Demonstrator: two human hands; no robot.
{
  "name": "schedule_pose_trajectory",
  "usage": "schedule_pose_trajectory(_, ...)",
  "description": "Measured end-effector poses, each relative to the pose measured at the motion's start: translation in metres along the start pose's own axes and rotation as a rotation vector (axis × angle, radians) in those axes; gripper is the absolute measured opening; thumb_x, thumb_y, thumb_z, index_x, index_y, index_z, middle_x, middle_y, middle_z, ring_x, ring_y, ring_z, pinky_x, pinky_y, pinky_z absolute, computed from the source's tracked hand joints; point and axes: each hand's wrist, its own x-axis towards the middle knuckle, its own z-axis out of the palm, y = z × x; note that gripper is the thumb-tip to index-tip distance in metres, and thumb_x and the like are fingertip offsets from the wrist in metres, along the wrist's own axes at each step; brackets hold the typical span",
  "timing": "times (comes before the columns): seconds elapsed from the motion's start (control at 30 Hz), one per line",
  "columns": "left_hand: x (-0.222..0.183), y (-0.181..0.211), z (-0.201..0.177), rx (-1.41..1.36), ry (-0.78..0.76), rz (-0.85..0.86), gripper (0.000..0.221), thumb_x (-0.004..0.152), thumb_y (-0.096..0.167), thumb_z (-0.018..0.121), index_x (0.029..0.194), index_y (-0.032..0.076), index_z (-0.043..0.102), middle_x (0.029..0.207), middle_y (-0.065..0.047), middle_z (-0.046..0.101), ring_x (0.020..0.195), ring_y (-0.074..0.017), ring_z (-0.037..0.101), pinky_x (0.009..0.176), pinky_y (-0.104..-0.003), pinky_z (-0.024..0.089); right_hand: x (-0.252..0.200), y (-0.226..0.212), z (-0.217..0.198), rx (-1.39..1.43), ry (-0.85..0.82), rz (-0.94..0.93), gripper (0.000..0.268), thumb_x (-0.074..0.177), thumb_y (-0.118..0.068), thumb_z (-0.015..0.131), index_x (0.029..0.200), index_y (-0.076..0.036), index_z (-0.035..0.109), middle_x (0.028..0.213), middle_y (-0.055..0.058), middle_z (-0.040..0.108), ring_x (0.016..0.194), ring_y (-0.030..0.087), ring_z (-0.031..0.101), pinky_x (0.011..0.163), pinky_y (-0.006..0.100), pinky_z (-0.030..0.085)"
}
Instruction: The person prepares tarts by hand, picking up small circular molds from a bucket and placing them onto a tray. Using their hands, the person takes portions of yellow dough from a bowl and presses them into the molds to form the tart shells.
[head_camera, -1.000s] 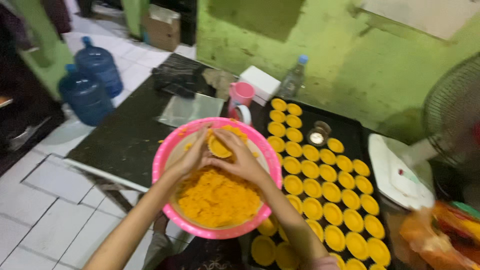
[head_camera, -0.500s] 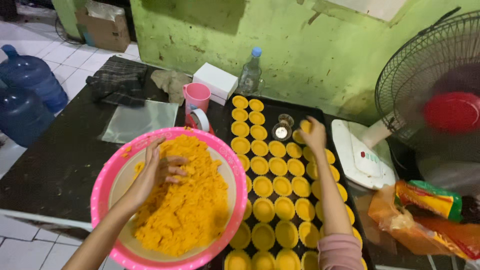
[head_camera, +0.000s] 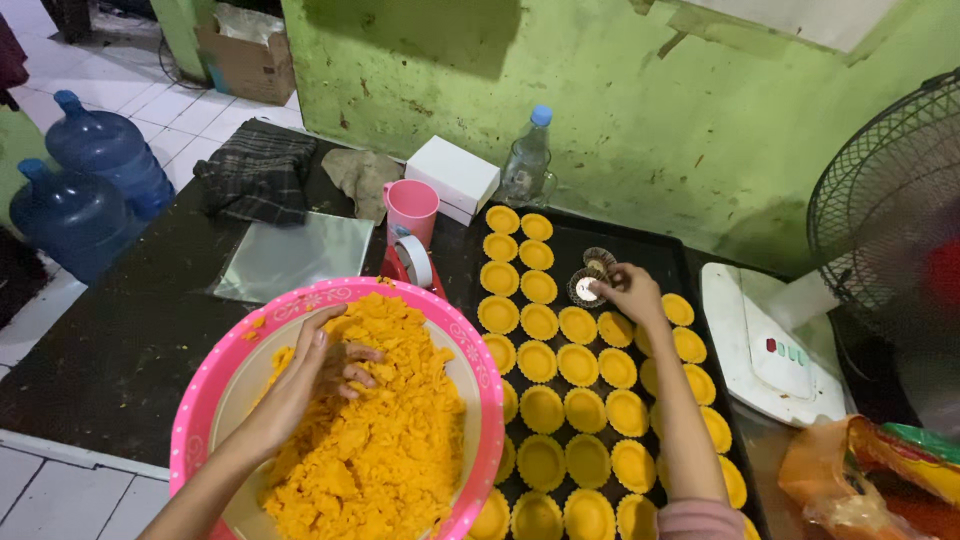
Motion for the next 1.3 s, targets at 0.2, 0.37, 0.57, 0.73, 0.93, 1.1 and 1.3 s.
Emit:
schedule_pose_trajectory(0.2, -0.004, -0.009, -0.009, 0.055, -0.018, 0.043, 0.064, 0.091, 0.048, 0.026, 0.148, 0.018, 0.029, 0.113, -0.027, 0.068, 0.088, -0.034, 0.071, 0.075, -0.039, 0.055, -0.003, -0.011, 0.009, -0.295, 0.161, -0.017, 0.016, 0.084, -0.028, 0.073, 0.093, -0.016, 0.072, 0.082, 0.007, 0.073, 0.077, 0.029, 0.068, 0.064, 0.04, 0.052)
schedule_pose_trajectory(0.37, 0.014, -0.037, -0.02, -0.019, -0.078, 0.169, 0.061, 0.097, 0.049, 0.027, 0.146, 0.011, 0.03, 0.11, -0.028, 0.065, 0.09, -0.033, 0.069, 0.076, -0.039, 0.056, -0.005, -0.019, -0.003, -0.341, 0.292, -0.021, 0.013, 0.084, -0.026, 0.072, 0.095, -0.021, 0.078, 0.083, 0.009, 0.074, 0.082, 0.035, 0.071, 0.071, 0.044, 0.055)
schedule_pose_trajectory(0.57, 0.006, -0.031, -0.022, -0.203, 0.002, 0.111, 0.063, 0.099, 0.051, 0.029, 0.134, 0.003, 0.049, 0.112, -0.026, 0.064, 0.093, -0.0326, 0.07, 0.077, -0.038, 0.058, -0.035, -0.104, 0.008, 0.063, 0.227, -0.369, 0.019, 0.089, -0.032, 0.074, 0.104, -0.019, 0.075, 0.084, 0.007, 0.07, 0.083, 0.026, 0.068, 0.073, 0.037, 0.051)
schedule_pose_trajectory(0.73, -0.002, -0.028, -0.029, -0.535, -0.299, -0.098, 0.078, 0.091, 0.063, 0.038, 0.146, 0.008, 0.036, 0.138, -0.03, 0.046, 0.119, -0.0507, 0.053, 0.094, -0.059, 0.046, -0.138, -0.257, 0.033, 0.317, -0.227, -0.53, 0.023, 0.089, -0.025, 0.072, 0.11, -0.014, 0.074, 0.095, 0.013, 0.073, 0.093, 0.03, 0.068, 0.079, 0.039, 0.054)
schedule_pose_trajectory(0.93, 0.035, -0.05, -0.054, -0.817, -0.145, -0.054, 0.056, 0.092, 0.053, 0.051, 0.125, 0.008, 0.053, 0.114, -0.021, 0.065, 0.105, -0.0436, 0.064, 0.086, -0.059, 0.054, -0.208, -0.31, 0.047, 0.228, -0.402, -0.61, 0.027, 0.091, -0.03, 0.066, 0.112, -0.014, 0.072, 0.098, 0.017, 0.072, 0.097, 0.04, 0.066, 0.081, 0.05, 0.051)
schedule_pose_trajectory(1.1, 0.051, -0.06, -0.061, -0.8, -0.061, -0.025, 0.062, 0.089, 0.06, 0.052, 0.13, 0.013, 0.05, 0.115, -0.022, 0.064, 0.101, -0.0437, 0.066, 0.089, -0.054, 0.057, -0.255, -0.301, 0.069, 0.129, -0.71, -0.755, 0.027, 0.094, -0.022, 0.056, 0.112, -0.007, 0.069, 0.11, 0.019, 0.07, 0.106, 0.038, 0.064, 0.092, 0.048, 0.049)
schedule_pose_trajectory(1.3, 0.048, -0.056, -0.058, -0.749, -0.004, -0.001, 0.064, 0.089, 0.061, 0.05, 0.13, 0.012, 0.05, 0.11, -0.026, 0.066, 0.095, -0.0456, 0.067, 0.084, -0.053, 0.059, -0.302, -0.316, 0.072, -0.067, -0.999, -0.923, 0.044, 0.1, -0.03, 0.046, 0.127, 0.003, 0.057, 0.128, 0.028, 0.057, 0.124, 0.046, 0.049, 0.1, 0.054, 0.042)
